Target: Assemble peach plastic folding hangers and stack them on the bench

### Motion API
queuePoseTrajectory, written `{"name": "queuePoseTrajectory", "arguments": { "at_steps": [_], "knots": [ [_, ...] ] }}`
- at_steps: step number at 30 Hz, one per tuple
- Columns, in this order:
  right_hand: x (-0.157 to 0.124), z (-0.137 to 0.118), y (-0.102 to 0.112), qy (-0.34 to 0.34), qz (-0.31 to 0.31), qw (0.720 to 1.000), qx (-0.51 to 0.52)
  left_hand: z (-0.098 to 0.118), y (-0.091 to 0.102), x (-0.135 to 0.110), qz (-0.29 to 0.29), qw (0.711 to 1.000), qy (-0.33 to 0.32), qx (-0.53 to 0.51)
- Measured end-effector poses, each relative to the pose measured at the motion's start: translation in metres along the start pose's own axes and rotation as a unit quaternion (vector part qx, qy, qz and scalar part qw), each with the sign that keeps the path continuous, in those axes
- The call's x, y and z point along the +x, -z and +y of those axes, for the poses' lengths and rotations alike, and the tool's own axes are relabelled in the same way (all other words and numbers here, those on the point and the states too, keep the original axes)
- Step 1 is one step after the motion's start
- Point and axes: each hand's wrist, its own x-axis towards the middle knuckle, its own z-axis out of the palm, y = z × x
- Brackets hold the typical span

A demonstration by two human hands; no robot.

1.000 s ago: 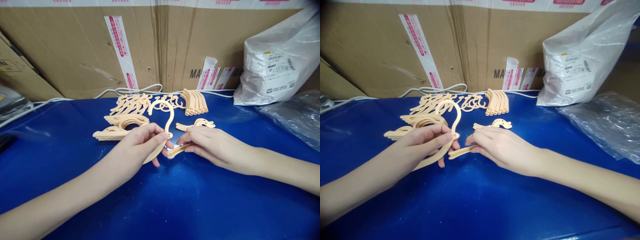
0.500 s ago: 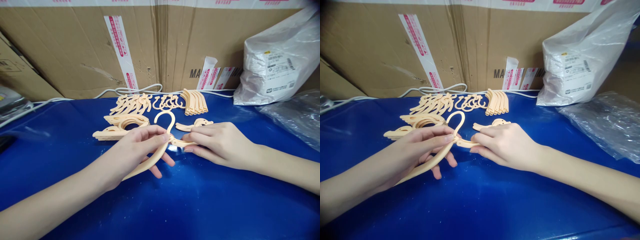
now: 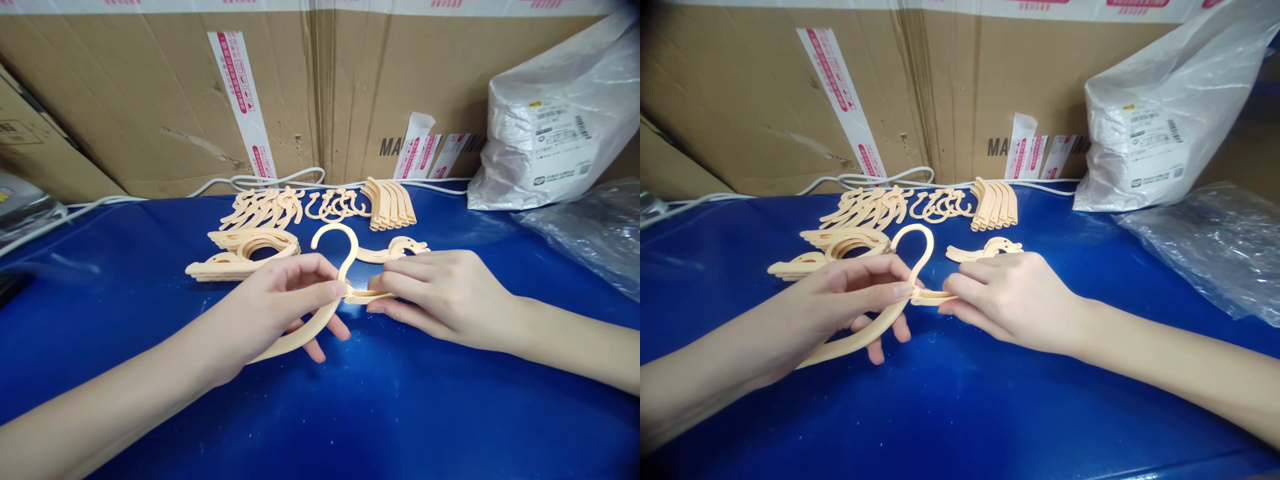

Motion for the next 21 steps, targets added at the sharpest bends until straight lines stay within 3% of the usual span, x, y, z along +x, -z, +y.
{"name": "queuePoseTrajectory", "arguments": {
  "at_steps": [12, 21],
  "knots": [
    [-0.0004, -0.0036, 0.0016, -0.022, -0.001, 0.999, 0.039, 0.0035, -0.0032, 0.001, 0.018, 0.997, -0.05, 0.055],
    [-0.0008, -0.0063, 0.0018, -0.037, -0.019, 0.997, 0.063, 0.0017, -0.0064, 0.0039, 0.026, 0.997, -0.022, 0.062]
  ]
}}
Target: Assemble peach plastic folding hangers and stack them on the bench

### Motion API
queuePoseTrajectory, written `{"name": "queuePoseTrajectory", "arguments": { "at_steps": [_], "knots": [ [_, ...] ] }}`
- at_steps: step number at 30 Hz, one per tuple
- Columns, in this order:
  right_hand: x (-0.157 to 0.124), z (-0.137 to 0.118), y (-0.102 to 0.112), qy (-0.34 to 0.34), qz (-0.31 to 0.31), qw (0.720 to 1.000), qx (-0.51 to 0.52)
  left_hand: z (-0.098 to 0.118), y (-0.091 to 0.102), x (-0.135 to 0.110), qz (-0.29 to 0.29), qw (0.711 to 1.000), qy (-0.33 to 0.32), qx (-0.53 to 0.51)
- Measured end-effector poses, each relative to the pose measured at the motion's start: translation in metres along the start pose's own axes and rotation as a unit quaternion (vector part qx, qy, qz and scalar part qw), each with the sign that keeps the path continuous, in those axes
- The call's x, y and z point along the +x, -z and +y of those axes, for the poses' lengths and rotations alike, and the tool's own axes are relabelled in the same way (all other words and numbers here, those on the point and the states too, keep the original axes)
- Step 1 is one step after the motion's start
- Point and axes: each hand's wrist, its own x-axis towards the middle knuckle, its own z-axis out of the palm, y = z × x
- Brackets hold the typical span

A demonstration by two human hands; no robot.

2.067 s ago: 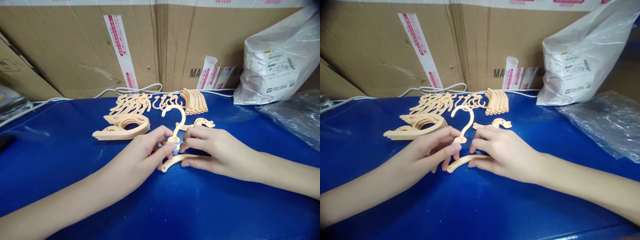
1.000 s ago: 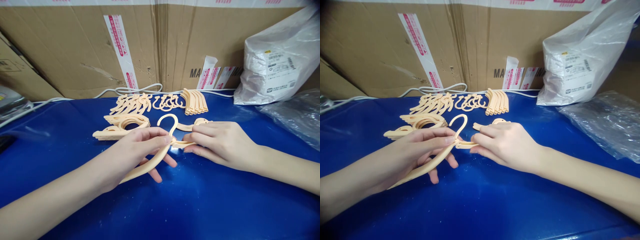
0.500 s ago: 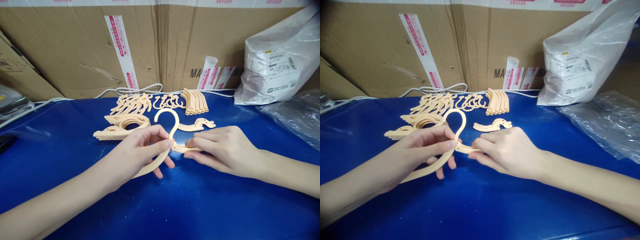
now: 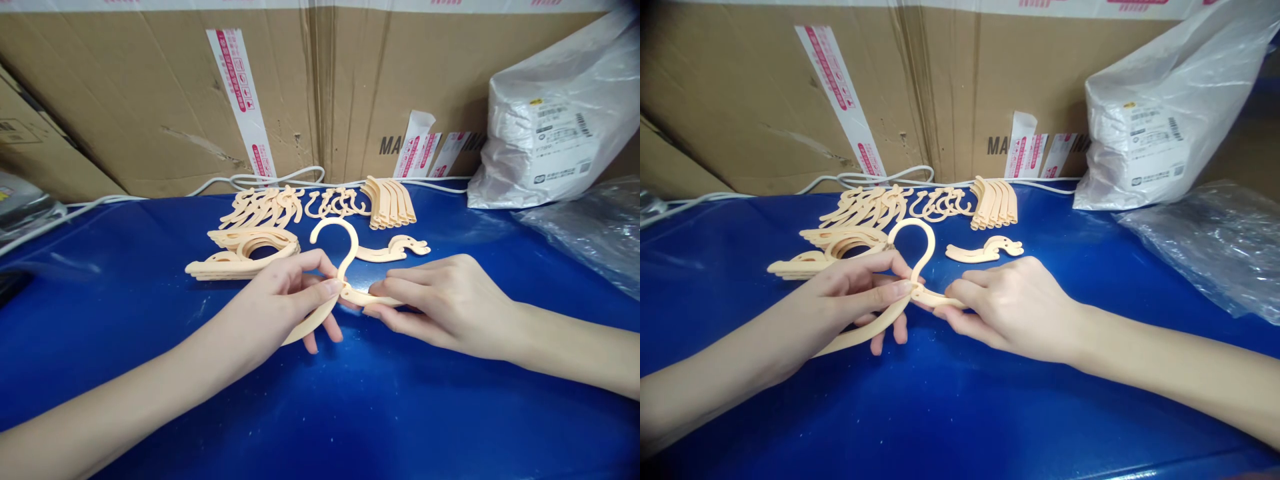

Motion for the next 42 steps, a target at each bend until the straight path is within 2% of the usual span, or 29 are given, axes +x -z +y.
{"name": "queuePoseTrajectory", "arguments": {
  "at_steps": [11, 14, 16, 19, 25, 29, 33, 36, 39, 42],
  "knots": [
    [-0.001, 0.004, -0.001, -0.008, -0.017, 0.999, 0.041, -0.006, 0.001, 0.001, -0.026, 1.0, 0.01, 0.006],
    [0.0, 0.008, -0.003, 0.001, -0.015, 0.999, 0.041, -0.01, -0.001, -0.003, -0.017, 0.994, -0.027, 0.105],
    [0.001, 0.011, -0.003, 0.015, 0.001, 1.0, 0.023, -0.011, -0.003, -0.007, 0.007, 0.968, -0.066, 0.241],
    [0.004, 0.015, -0.001, 0.023, 0.036, 0.999, -0.011, -0.012, -0.006, -0.013, 0.022, 0.906, -0.097, 0.412],
    [0.008, 0.021, 0.004, 0.007, 0.077, 0.996, -0.047, -0.013, -0.008, -0.014, 0.001, 0.822, -0.083, 0.563],
    [0.009, 0.023, 0.002, 0.009, 0.085, 0.995, -0.049, -0.012, -0.01, -0.015, 0.0, 0.776, -0.109, 0.621],
    [0.009, 0.023, 0.003, 0.012, 0.084, 0.996, -0.029, -0.011, -0.011, -0.016, 0.007, 0.754, -0.132, 0.643],
    [0.008, 0.02, 0.008, 0.004, 0.115, 0.993, -0.038, -0.012, -0.009, -0.013, 0.023, 0.746, -0.15, 0.649],
    [0.007, 0.014, 0.012, -0.002, 0.123, 0.992, -0.026, -0.017, -0.006, -0.01, 0.07, 0.743, -0.223, 0.628],
    [0.006, 0.009, 0.015, 0.005, 0.072, 0.997, 0.019, -0.024, -0.007, -0.009, 0.096, 0.736, -0.301, 0.598]
  ]
}}
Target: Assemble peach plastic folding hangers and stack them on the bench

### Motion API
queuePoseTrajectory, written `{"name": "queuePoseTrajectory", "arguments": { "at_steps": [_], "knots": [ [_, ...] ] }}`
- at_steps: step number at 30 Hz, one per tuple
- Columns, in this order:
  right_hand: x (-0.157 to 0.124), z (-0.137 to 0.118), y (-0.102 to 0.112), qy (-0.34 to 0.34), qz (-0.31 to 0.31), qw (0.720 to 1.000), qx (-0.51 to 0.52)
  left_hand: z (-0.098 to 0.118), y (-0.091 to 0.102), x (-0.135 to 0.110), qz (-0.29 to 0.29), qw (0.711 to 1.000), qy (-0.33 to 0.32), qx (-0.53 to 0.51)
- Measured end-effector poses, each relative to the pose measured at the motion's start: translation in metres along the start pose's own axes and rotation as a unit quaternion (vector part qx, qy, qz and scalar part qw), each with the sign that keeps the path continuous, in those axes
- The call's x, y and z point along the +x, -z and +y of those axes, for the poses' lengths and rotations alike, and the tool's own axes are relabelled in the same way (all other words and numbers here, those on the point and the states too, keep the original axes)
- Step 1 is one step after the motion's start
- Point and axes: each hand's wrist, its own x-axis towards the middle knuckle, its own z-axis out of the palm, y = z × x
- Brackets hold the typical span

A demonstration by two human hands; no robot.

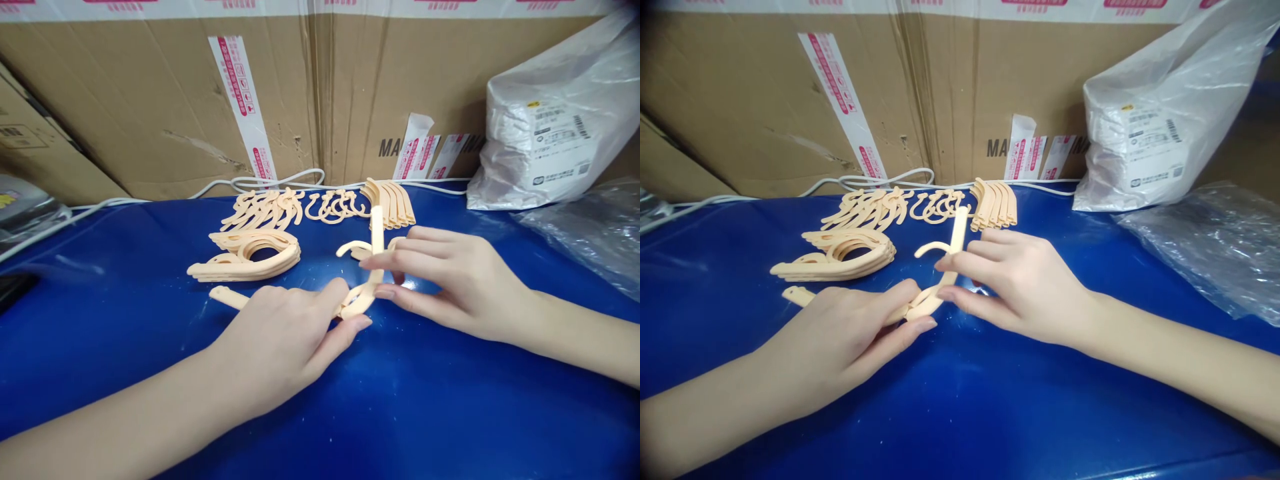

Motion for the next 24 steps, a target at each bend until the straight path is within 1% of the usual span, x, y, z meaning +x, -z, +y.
{"name": "queuePoseTrajectory", "arguments": {
  "at_steps": [2, 6, 10, 13, 16, 18, 21, 24],
  "knots": [
    [0.0, -0.001, 0.002, -0.021, -0.027, 0.999, 0.01, 0.003, -0.003, -0.001, 0.025, 0.999, -0.025, -0.007],
    [0.001, 0.006, 0.01, -0.094, -0.052, 0.994, 0.021, 0.009, -0.009, 0.003, 0.055, 0.996, -0.071, -0.003],
    [0.003, 0.023, 0.022, -0.148, -0.082, 0.984, 0.049, 0.01, -0.01, 0.015, 0.021, 0.991, -0.126, 0.048],
    [0.003, 0.035, 0.027, -0.146, -0.086, 0.986, 0.002, 0.008, -0.009, 0.028, -0.001, 0.988, -0.145, 0.047],
    [-0.001, 0.044, 0.026, -0.136, -0.097, 0.985, -0.048, 0.004, -0.011, 0.04, -0.007, 0.99, -0.139, -0.009],
    [-0.004, 0.049, 0.025, -0.129, -0.11, 0.983, -0.071, 0.001, -0.014, 0.046, -0.023, 0.99, -0.131, -0.039],
    [-0.006, 0.055, 0.023, -0.116, -0.123, 0.98, -0.107, -0.005, -0.017, 0.05, -0.076, 0.99, -0.105, -0.052],
    [-0.005, 0.06, 0.023, -0.111, -0.122, 0.979, -0.119, -0.01, -0.016, 0.048, -0.12, 0.987, -0.098, -0.033]
  ]
}}
